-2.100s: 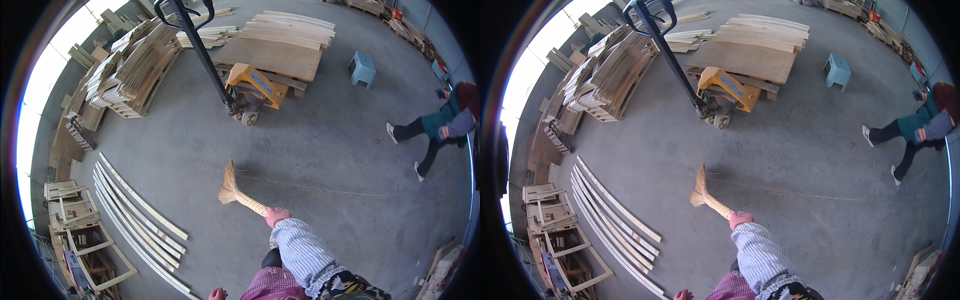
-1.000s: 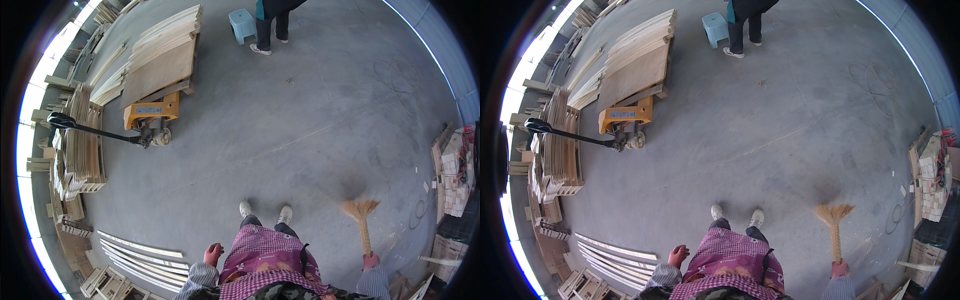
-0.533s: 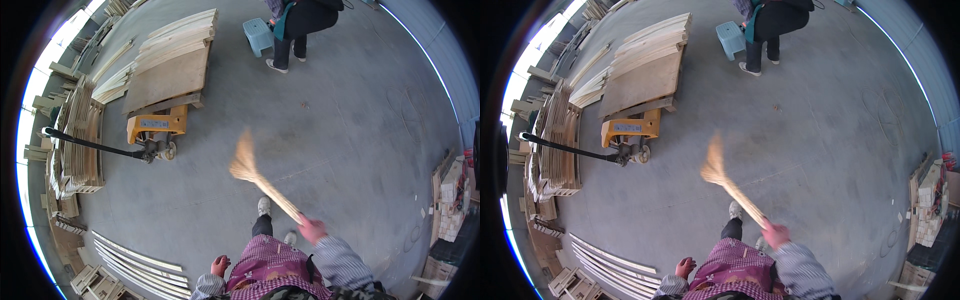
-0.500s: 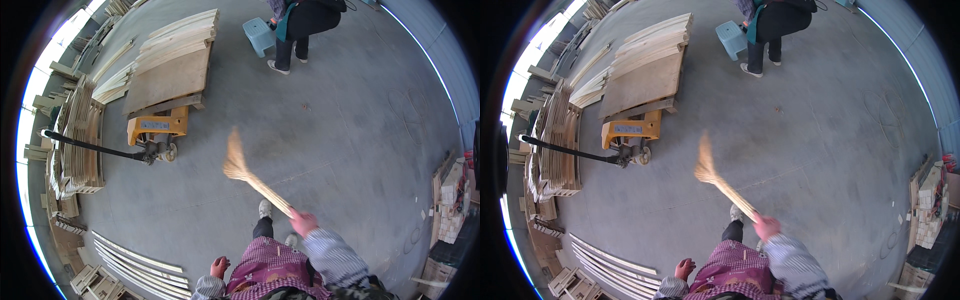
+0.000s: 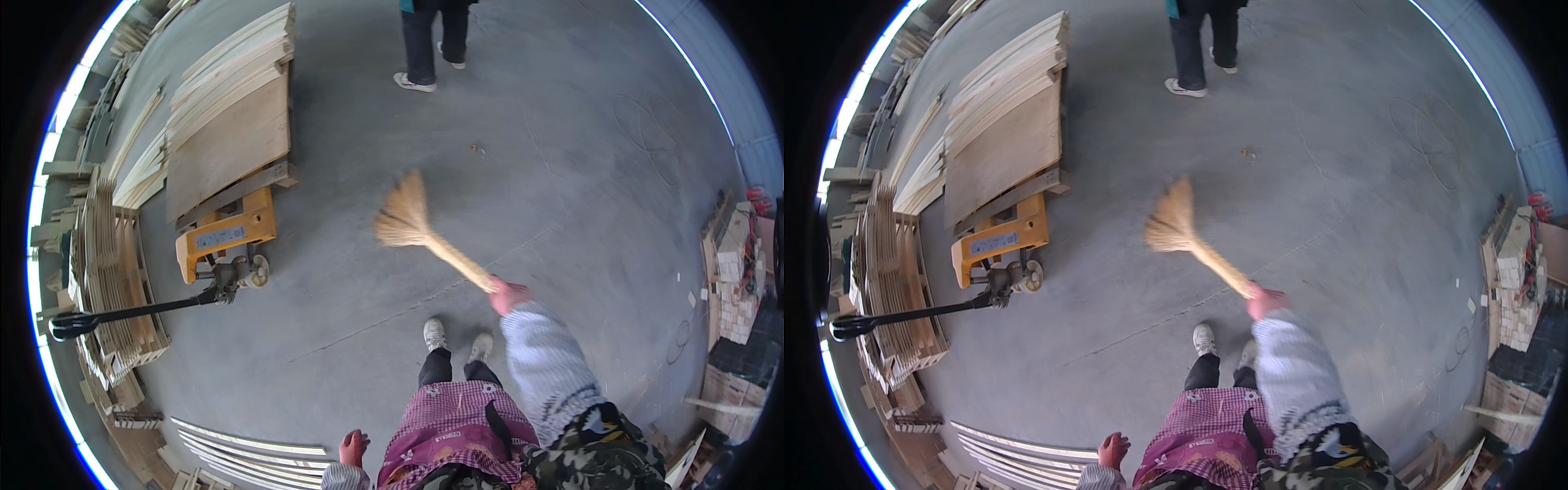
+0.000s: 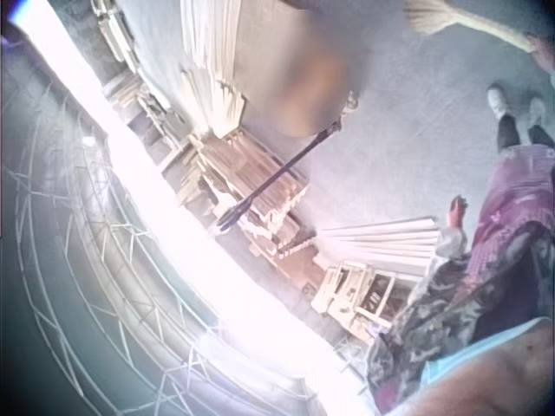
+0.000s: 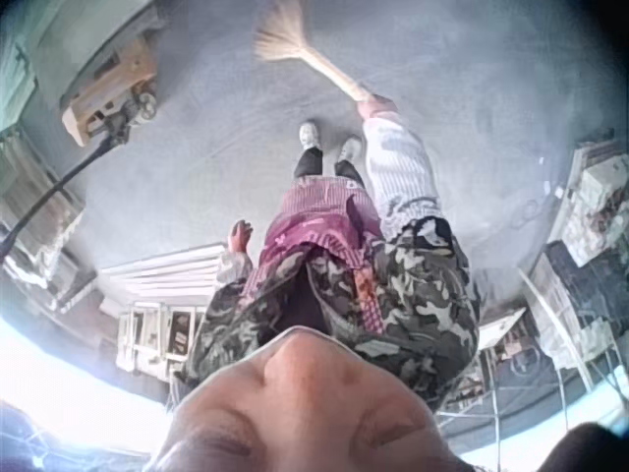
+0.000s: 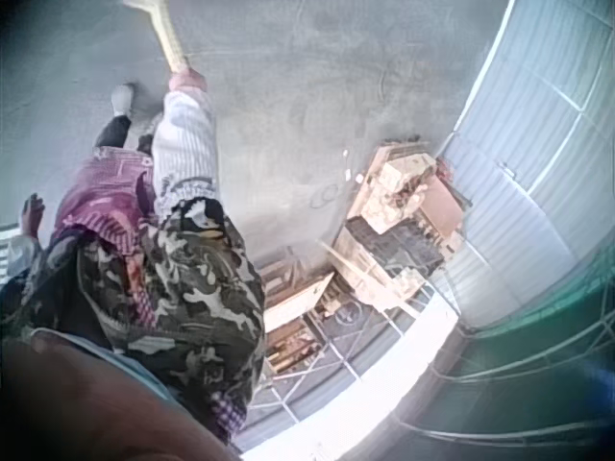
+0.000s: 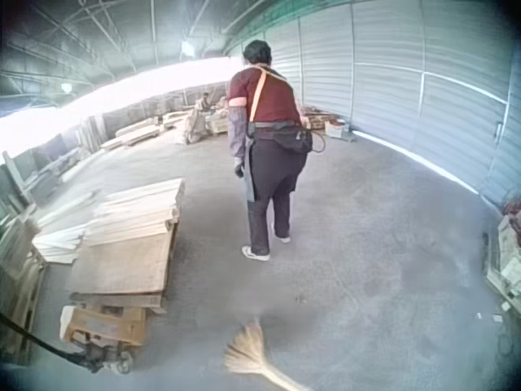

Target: The person sweeps a large curved wooden panel and the surrounding floor in a woodworking shop using a traditional straw broom. They move around the workspace, sweeping debris from the panel surface and the concrete floor.

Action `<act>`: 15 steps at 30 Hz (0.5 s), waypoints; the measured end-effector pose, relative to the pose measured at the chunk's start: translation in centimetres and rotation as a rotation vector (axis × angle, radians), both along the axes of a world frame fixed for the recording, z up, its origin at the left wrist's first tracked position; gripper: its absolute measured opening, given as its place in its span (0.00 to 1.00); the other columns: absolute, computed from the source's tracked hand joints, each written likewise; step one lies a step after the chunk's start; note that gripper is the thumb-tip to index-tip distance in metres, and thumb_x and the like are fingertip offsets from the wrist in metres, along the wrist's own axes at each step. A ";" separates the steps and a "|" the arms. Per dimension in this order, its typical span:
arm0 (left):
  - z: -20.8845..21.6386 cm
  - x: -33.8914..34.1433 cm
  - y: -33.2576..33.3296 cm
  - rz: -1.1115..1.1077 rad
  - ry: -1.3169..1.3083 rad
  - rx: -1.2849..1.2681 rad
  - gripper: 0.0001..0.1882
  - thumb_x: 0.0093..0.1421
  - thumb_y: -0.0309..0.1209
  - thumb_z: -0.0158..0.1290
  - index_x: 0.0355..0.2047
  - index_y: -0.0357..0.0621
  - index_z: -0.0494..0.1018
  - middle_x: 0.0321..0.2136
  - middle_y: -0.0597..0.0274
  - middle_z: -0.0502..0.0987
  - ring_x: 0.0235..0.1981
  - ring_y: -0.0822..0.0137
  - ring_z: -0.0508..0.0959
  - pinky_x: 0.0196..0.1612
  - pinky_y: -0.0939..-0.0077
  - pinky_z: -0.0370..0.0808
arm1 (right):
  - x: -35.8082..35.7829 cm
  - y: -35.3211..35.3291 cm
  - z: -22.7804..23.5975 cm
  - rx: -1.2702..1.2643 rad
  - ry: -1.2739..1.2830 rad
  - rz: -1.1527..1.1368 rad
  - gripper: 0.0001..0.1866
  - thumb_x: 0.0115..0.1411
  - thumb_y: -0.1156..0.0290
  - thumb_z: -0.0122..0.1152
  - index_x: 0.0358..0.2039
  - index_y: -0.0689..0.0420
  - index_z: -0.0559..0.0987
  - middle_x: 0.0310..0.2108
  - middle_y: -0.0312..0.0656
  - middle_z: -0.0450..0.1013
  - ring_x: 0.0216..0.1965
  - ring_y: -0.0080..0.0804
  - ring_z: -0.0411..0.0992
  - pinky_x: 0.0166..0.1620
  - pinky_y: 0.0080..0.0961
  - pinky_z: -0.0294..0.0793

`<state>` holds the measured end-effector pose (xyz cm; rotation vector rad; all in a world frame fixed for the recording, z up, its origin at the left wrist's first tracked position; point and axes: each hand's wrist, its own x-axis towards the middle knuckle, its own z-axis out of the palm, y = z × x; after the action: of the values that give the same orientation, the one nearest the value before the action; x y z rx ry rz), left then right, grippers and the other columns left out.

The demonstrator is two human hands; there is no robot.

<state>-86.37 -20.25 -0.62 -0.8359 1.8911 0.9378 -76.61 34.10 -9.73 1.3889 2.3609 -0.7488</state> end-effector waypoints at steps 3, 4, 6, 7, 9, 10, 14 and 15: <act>-1.2 -2.3 3.9 -0.102 0.057 0.122 0.22 0.60 0.41 0.52 0.47 0.37 0.69 0.35 0.53 0.79 0.33 0.63 0.80 0.32 0.76 0.75 | 14.5 2.0 2.9 -0.001 -0.197 -0.163 0.20 0.55 0.56 0.55 0.50 0.37 0.73 0.32 0.49 0.76 0.34 0.52 0.75 0.37 0.46 0.74; -1.4 -2.7 5.5 -0.142 0.082 0.156 0.23 0.60 0.42 0.52 0.48 0.37 0.69 0.35 0.53 0.79 0.33 0.63 0.80 0.32 0.76 0.75 | 19.4 2.0 4.2 0.001 -0.244 -0.228 0.20 0.55 0.55 0.55 0.50 0.37 0.73 0.31 0.50 0.76 0.33 0.52 0.75 0.36 0.48 0.73; -1.1 -2.9 8.6 -0.215 0.109 0.197 0.24 0.60 0.43 0.53 0.48 0.37 0.69 0.36 0.53 0.78 0.34 0.63 0.80 0.34 0.76 0.75 | 28.7 1.1 6.8 -0.095 -0.358 -0.341 0.25 0.56 0.54 0.54 0.55 0.37 0.67 0.34 0.52 0.76 0.36 0.54 0.75 0.40 0.47 0.74; -0.9 -2.7 10.2 -0.250 0.111 0.208 0.24 0.60 0.43 0.53 0.49 0.37 0.69 0.37 0.53 0.78 0.35 0.63 0.80 0.35 0.76 0.75 | 32.9 0.4 8.0 -0.120 -0.452 -0.406 0.27 0.56 0.55 0.53 0.57 0.36 0.65 0.38 0.54 0.75 0.40 0.53 0.74 0.44 0.46 0.73; -0.3 -2.0 13.0 -0.333 0.088 0.226 0.26 0.60 0.46 0.53 0.49 0.38 0.69 0.39 0.54 0.78 0.38 0.63 0.79 0.40 0.74 0.74 | 40.3 -1.3 10.0 -0.169 -0.554 -0.516 0.28 0.55 0.56 0.54 0.58 0.38 0.64 0.41 0.53 0.75 0.43 0.51 0.74 0.46 0.45 0.73; -0.1 -1.5 14.2 -0.366 0.085 0.249 0.26 0.60 0.46 0.53 0.49 0.38 0.69 0.40 0.54 0.78 0.38 0.63 0.79 0.41 0.74 0.74 | 43.1 -2.2 10.6 -0.145 -0.578 -0.560 0.27 0.55 0.57 0.54 0.56 0.42 0.66 0.41 0.53 0.75 0.43 0.51 0.74 0.46 0.44 0.73; 0.3 0.3 17.2 -0.440 0.100 0.291 0.26 0.60 0.47 0.52 0.49 0.37 0.69 0.40 0.54 0.78 0.39 0.65 0.79 0.42 0.74 0.73 | 49.7 -5.3 12.0 -0.122 -0.508 -0.895 0.17 0.54 0.62 0.57 0.44 0.55 0.75 0.37 0.53 0.76 0.41 0.50 0.75 0.44 0.44 0.74; 0.4 0.4 17.5 -0.432 0.111 0.288 0.26 0.60 0.47 0.52 0.49 0.37 0.69 0.39 0.54 0.78 0.38 0.65 0.79 0.41 0.74 0.73 | 50.1 -5.8 12.1 -0.091 -0.447 -0.997 0.15 0.54 0.63 0.57 0.40 0.56 0.77 0.35 0.53 0.76 0.40 0.50 0.75 0.43 0.44 0.74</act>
<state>-85.93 -2.76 -0.26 -0.1948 1.8672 0.9629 -26.50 28.25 2.39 2.3787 1.1992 -0.6332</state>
